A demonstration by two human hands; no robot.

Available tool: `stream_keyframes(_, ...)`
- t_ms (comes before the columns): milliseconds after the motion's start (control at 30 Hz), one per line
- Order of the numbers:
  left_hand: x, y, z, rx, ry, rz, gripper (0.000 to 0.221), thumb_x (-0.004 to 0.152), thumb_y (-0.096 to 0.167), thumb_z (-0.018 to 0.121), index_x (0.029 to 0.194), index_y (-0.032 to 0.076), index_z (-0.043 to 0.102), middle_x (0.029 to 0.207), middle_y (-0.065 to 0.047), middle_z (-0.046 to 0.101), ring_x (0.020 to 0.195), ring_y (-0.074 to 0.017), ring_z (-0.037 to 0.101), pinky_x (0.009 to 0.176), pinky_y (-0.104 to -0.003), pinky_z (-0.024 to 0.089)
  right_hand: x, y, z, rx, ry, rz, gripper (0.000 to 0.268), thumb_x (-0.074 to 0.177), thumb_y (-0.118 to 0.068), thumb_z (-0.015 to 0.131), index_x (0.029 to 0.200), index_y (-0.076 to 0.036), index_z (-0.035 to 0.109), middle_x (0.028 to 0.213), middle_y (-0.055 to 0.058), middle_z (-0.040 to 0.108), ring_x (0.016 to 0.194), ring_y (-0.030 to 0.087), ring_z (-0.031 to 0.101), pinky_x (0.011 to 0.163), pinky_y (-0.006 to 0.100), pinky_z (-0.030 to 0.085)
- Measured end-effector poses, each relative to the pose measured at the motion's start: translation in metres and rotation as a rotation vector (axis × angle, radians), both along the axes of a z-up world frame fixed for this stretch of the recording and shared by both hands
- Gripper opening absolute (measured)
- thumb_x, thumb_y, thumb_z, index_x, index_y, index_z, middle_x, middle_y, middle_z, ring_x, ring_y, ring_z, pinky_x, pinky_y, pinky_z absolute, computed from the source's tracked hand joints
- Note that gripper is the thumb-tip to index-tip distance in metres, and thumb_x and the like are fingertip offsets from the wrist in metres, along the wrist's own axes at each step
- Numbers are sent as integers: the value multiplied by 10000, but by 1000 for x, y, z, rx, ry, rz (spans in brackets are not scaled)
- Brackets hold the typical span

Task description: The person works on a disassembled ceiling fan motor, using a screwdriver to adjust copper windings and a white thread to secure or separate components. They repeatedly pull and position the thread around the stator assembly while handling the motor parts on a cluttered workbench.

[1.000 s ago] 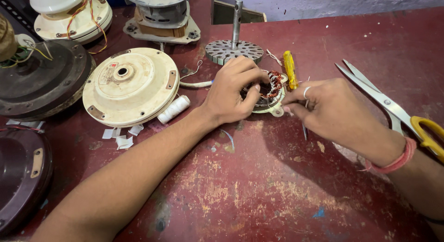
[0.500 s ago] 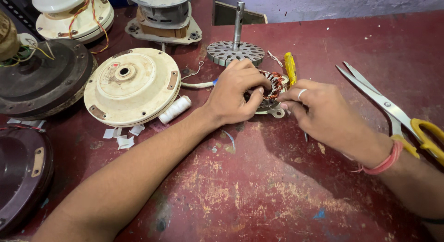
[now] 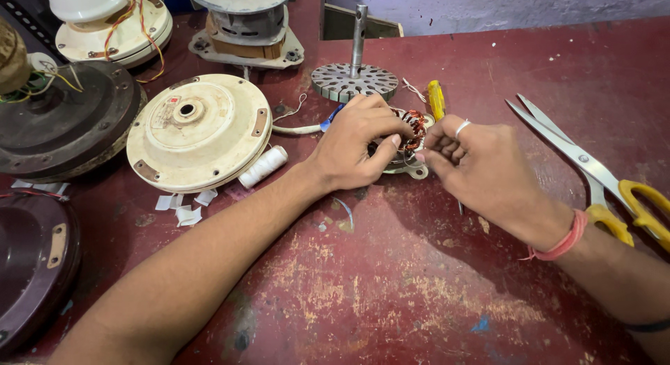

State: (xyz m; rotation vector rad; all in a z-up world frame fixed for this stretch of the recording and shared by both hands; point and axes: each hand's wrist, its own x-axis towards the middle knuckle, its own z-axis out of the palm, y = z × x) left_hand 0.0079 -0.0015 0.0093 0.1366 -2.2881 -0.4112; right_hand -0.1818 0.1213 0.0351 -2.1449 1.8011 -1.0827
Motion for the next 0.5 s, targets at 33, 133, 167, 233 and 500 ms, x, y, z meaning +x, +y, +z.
stream_keyframes(33,0,0,0,8,1,-2,175,869,114,607,991,59,719,874,-80,683,921,-271,599,892,-417,429,0,0,0,-1,-6,-4,131,877,-78,774,964,8,727,741,81,748,601,97,701,532,261,550)
stream_keyframes(133,0,0,-1,25,3,-12,174,866,110,603,980,51,722,876,-85,693,911,-272,603,885,-417,432,0,-1,0,40,-1,-28,108,891,-82,763,950,1,726,751,78,756,625,101,728,542,257,571)
stream_keyframes(167,0,-1,-1,26,2,-17,171,868,109,603,975,48,722,877,-86,694,911,-274,603,886,-418,434,0,-1,-1,61,5,-38,100,895,-84,758,942,-1,726,750,76,758,630,105,735,544,257,577)
stream_keyframes(233,0,-2,-2,29,3,-23,158,867,108,603,951,43,720,872,-88,696,912,-278,605,885,-421,437,1,-1,-1,19,-57,2,138,892,-91,764,973,11,718,784,83,764,654,106,739,553,252,579)
stream_keyframes(500,-2,-4,-4,27,3,-40,143,844,103,593,873,31,713,843,-94,691,914,-285,612,879,-420,443,-4,2,1,-8,33,70,195,849,-60,758,1037,-9,776,785,119,777,620,129,745,565,276,584)
